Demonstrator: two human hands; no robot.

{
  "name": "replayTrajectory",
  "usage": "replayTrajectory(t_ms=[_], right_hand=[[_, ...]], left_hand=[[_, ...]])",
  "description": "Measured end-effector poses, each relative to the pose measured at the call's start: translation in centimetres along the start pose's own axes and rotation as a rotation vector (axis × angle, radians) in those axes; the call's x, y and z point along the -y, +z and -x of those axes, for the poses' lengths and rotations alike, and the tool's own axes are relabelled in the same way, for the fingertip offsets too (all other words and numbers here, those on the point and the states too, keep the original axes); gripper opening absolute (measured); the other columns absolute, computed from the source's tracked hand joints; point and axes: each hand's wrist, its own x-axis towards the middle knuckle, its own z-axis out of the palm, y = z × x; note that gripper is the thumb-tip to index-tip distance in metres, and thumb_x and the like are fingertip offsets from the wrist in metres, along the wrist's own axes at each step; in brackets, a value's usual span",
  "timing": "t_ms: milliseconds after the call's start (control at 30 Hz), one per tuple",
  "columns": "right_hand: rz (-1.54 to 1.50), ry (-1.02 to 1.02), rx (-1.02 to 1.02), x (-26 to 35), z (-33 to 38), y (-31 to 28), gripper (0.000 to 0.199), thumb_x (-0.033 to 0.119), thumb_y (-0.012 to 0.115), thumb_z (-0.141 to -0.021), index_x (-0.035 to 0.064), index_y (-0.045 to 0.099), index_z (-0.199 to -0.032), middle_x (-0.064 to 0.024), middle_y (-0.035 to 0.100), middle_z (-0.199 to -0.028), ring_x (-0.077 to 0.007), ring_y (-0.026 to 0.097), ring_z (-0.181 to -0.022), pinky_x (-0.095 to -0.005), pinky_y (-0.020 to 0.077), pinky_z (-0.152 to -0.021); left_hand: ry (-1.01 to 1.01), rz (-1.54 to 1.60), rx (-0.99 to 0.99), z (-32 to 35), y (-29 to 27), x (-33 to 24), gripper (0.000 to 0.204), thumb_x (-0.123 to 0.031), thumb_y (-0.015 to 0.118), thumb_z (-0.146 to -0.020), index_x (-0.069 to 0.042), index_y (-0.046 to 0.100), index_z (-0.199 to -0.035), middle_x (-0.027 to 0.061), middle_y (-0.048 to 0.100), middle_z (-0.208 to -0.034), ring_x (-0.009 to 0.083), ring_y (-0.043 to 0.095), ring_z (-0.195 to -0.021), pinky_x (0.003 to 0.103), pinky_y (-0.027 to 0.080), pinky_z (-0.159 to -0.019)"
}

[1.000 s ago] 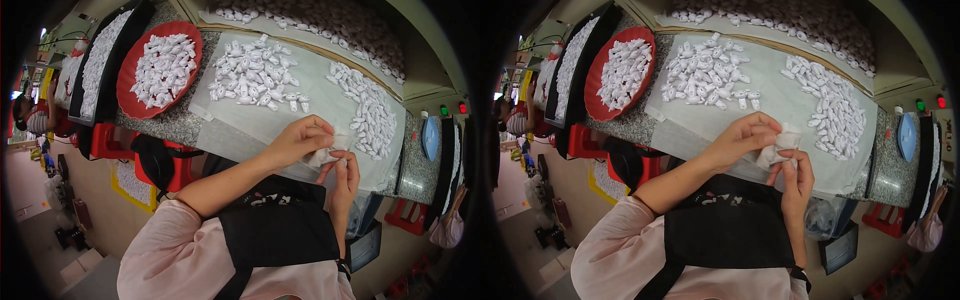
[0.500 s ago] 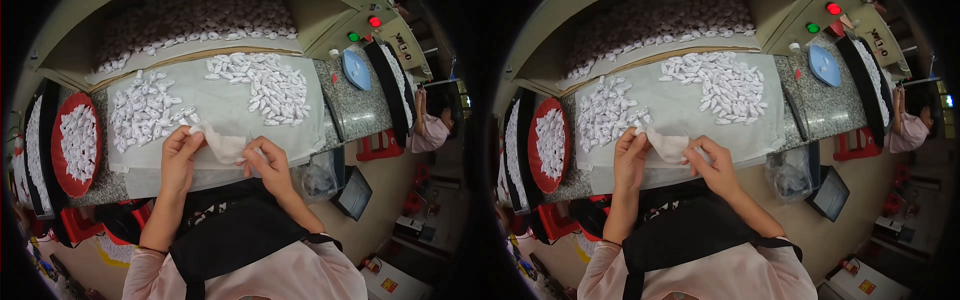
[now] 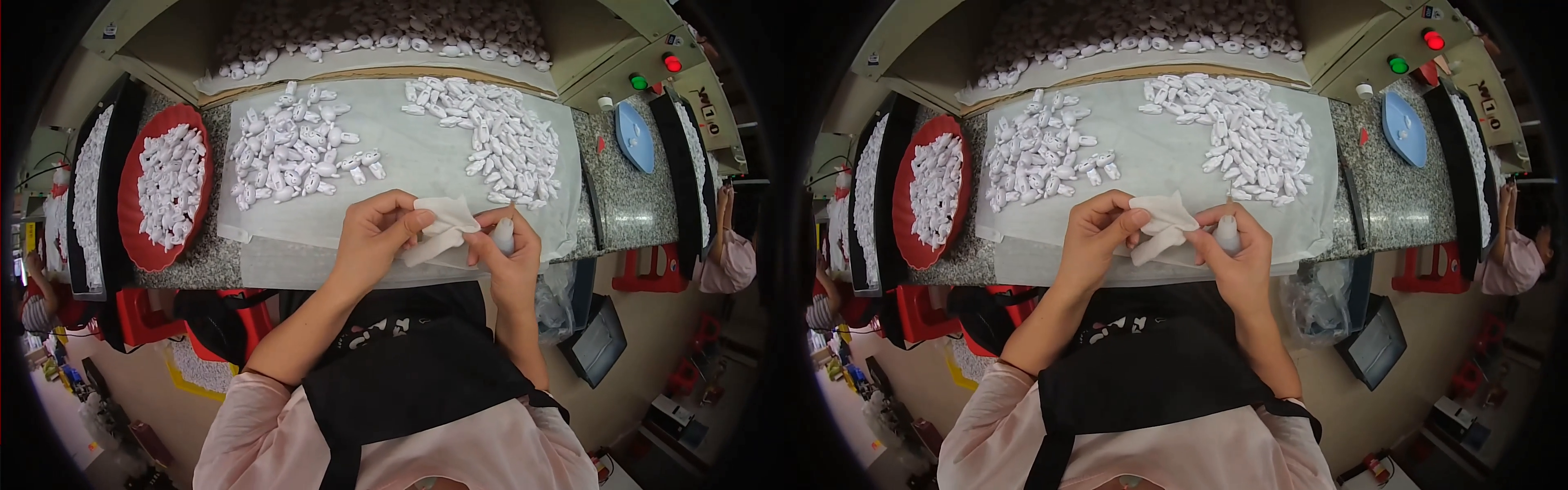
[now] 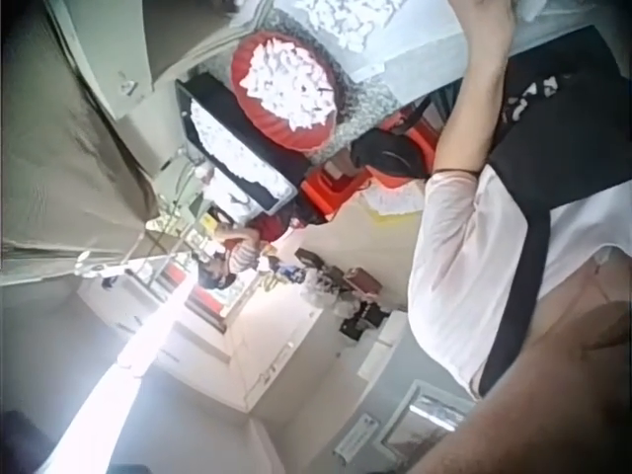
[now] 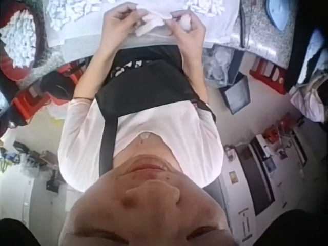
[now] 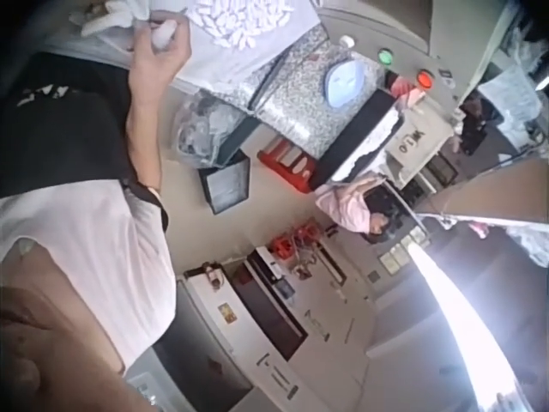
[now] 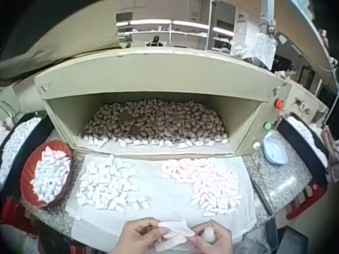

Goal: Applying a substance from a squeeze bottle to small components and placing them into individual white bags.

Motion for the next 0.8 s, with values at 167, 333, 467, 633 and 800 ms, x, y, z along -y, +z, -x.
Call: replayTrajectory(t_ms=[167,333,467,633,800], right_hand=[[-0.021,-0.016,-0.059,-0.3,-0.5,-0.3,0.013,-0.003,0.06,-0.07,-0.0014,0.052,-0.08,-0.0043,0.052,-0.064,-0.0092,0.047,-0.049,-0.0199,0.0362,-0.046],[-0.027,-0.085,-0.109,0.2,-0.6,0.1,0.014,-0.003,0.06,-0.07,-0.0017,0.052,-0.082,-0.0046,0.051,-0.067,-0.009,0.047,-0.049,-0.0197,0.0364,-0.046],[-0.021,-0.116,-0.137,0.5,-0.9,0.0,0.015,-0.003,0.06,-0.07,-0.0015,0.053,-0.084,-0.0046,0.052,-0.071,-0.0079,0.047,-0.05,-0.0192,0.0367,-0.046],[-0.044,-0.143,-0.123,1.0,-1.1,0.0,0.017,-0.004,0.059,-0.07,0.0,0.052,-0.085,-0.0038,0.051,-0.075,-0.006,0.046,-0.053,-0.0181,0.0373,-0.046],[0.136,-0.21,-0.097,0.6,0.1,1.2,0.02,-0.006,0.059,-0.067,0.0021,0.048,-0.081,-0.0055,0.051,-0.081,-0.0069,0.047,-0.057,-0.0187,0.0367,-0.05]], left_hand=[[0.01,0.169,-0.052,-0.3,-0.3,0.2,0.01,-0.01,0.058,-0.079,-0.001,0.057,-0.076,-0.0005,0.053,-0.065,0.0044,0.045,-0.054,0.018,0.035,-0.049],[0.02,0.149,-0.02,-0.4,0.0,-0.3,0.009,-0.009,0.057,-0.079,0.0,0.055,-0.081,-0.0002,0.053,-0.065,0.0054,0.048,-0.056,0.018,0.038,-0.052],[-0.152,0.242,0.069,0.0,0.1,-0.7,0.01,-0.008,0.056,-0.079,0.0,0.054,-0.085,0.002,0.055,-0.069,0.0073,0.053,-0.062,0.019,0.042,-0.056],[-0.132,0.167,0.124,-0.4,0.4,-0.2,0.01,-0.006,0.055,-0.08,0.001,0.054,-0.086,0.0074,0.059,-0.078,0.0119,0.058,-0.069,0.021,0.047,-0.061],[-0.091,0.189,0.082,-0.3,0.0,0.4,0.01,-0.005,0.055,-0.079,0.002,0.053,-0.087,0.0094,0.06,-0.083,0.0142,0.06,-0.071,0.022,0.049,-0.063]])
